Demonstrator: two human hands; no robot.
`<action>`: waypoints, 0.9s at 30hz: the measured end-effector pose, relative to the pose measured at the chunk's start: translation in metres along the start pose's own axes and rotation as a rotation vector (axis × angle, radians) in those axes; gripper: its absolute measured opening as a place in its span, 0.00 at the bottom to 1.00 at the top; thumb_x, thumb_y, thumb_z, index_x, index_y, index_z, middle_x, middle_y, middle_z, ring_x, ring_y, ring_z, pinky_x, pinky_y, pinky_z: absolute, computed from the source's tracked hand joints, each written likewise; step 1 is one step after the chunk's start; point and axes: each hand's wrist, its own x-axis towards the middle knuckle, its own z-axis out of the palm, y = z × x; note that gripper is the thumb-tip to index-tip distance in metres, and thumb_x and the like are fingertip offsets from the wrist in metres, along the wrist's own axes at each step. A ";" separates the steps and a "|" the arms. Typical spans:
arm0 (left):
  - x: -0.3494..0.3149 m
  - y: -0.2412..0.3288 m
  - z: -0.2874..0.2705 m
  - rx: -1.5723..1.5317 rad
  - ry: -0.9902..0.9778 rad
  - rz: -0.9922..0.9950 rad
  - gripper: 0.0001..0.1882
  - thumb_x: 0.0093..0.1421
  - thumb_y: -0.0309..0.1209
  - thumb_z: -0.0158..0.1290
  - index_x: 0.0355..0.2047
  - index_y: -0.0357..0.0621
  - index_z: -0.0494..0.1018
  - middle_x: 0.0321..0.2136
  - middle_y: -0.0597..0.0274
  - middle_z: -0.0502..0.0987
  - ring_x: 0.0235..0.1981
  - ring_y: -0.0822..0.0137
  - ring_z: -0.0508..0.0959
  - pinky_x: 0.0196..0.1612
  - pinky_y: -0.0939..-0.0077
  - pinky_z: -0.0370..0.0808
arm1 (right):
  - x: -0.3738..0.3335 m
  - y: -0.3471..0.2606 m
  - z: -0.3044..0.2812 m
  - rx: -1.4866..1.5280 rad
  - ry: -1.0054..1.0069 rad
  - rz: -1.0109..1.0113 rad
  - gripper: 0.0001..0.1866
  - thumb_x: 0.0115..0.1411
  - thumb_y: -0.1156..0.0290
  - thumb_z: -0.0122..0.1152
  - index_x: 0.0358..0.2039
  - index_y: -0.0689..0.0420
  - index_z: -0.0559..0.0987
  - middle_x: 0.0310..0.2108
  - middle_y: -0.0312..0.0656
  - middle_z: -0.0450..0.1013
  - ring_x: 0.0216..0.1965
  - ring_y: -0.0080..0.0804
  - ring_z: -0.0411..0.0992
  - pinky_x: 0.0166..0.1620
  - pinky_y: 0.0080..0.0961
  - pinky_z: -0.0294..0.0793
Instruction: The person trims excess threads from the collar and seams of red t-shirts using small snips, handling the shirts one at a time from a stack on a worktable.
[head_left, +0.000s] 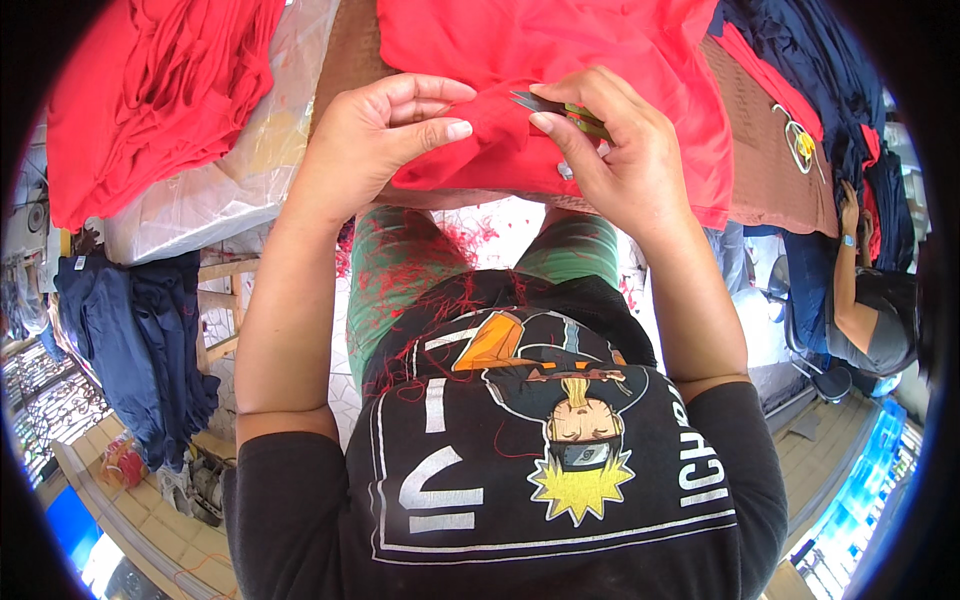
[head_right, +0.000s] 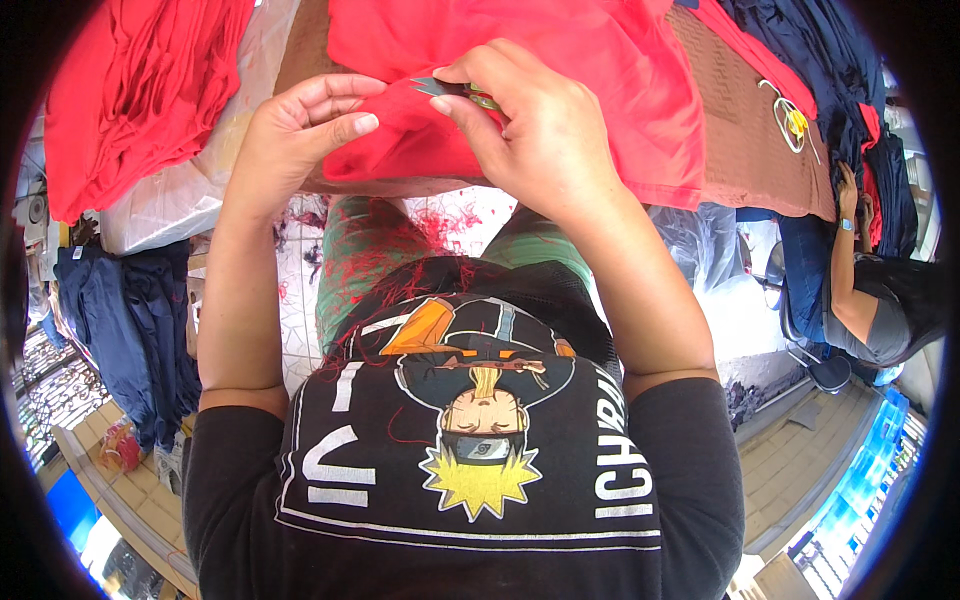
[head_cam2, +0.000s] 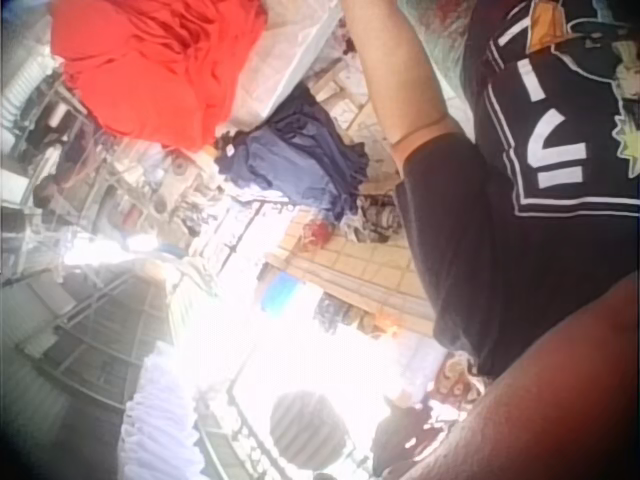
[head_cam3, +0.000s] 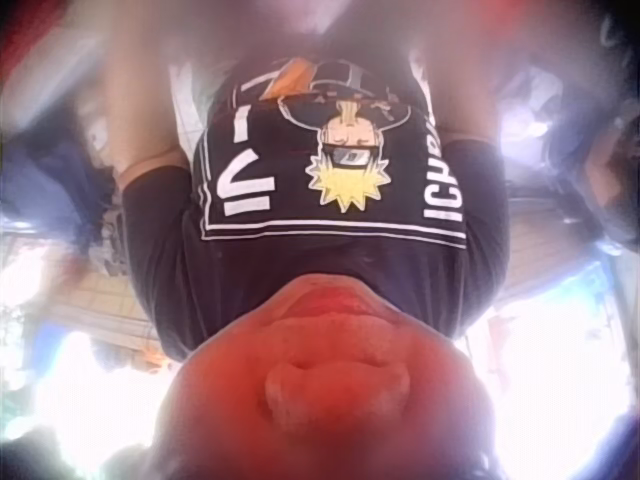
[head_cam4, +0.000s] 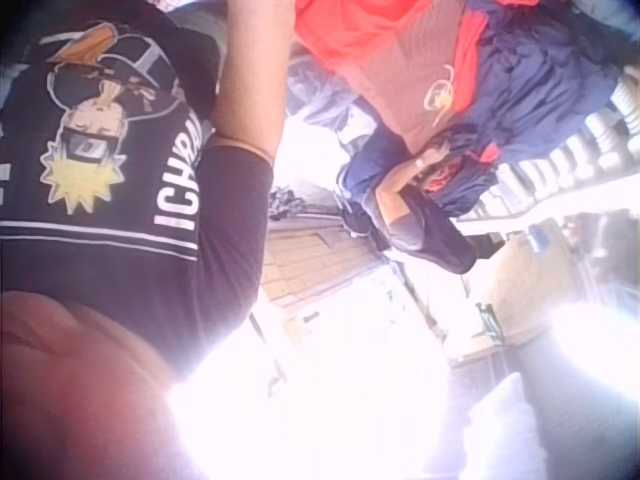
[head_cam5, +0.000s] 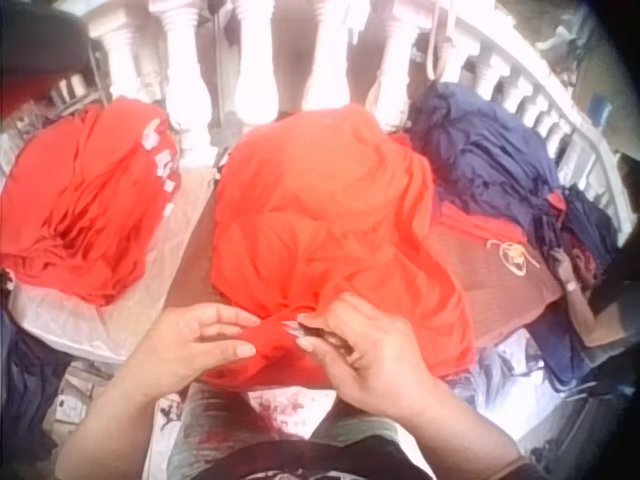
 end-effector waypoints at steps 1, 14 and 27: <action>0.001 -0.003 -0.001 0.013 0.003 0.025 0.14 0.60 0.27 0.57 0.46 0.34 0.74 0.40 0.60 0.79 0.41 0.77 0.76 0.46 0.83 0.72 | -0.001 0.000 0.000 0.002 -0.005 0.006 0.07 0.54 0.68 0.64 0.33 0.55 0.78 0.28 0.40 0.73 0.27 0.40 0.74 0.29 0.32 0.73; -0.003 0.003 0.001 0.148 0.210 0.114 0.11 0.62 0.33 0.55 0.34 0.35 0.78 0.41 0.60 0.79 0.42 0.76 0.75 0.49 0.81 0.69 | -0.004 0.002 -0.002 0.010 -0.021 -0.025 0.07 0.53 0.70 0.65 0.32 0.57 0.78 0.28 0.40 0.73 0.27 0.41 0.74 0.29 0.31 0.73; -0.046 0.055 -0.025 0.155 0.150 -0.022 0.13 0.64 0.40 0.53 0.34 0.43 0.76 0.32 0.73 0.76 0.35 0.83 0.71 0.40 0.86 0.68 | -0.001 -0.009 0.005 0.103 0.020 -0.113 0.09 0.53 0.70 0.66 0.34 0.56 0.79 0.28 0.39 0.74 0.29 0.38 0.75 0.30 0.28 0.73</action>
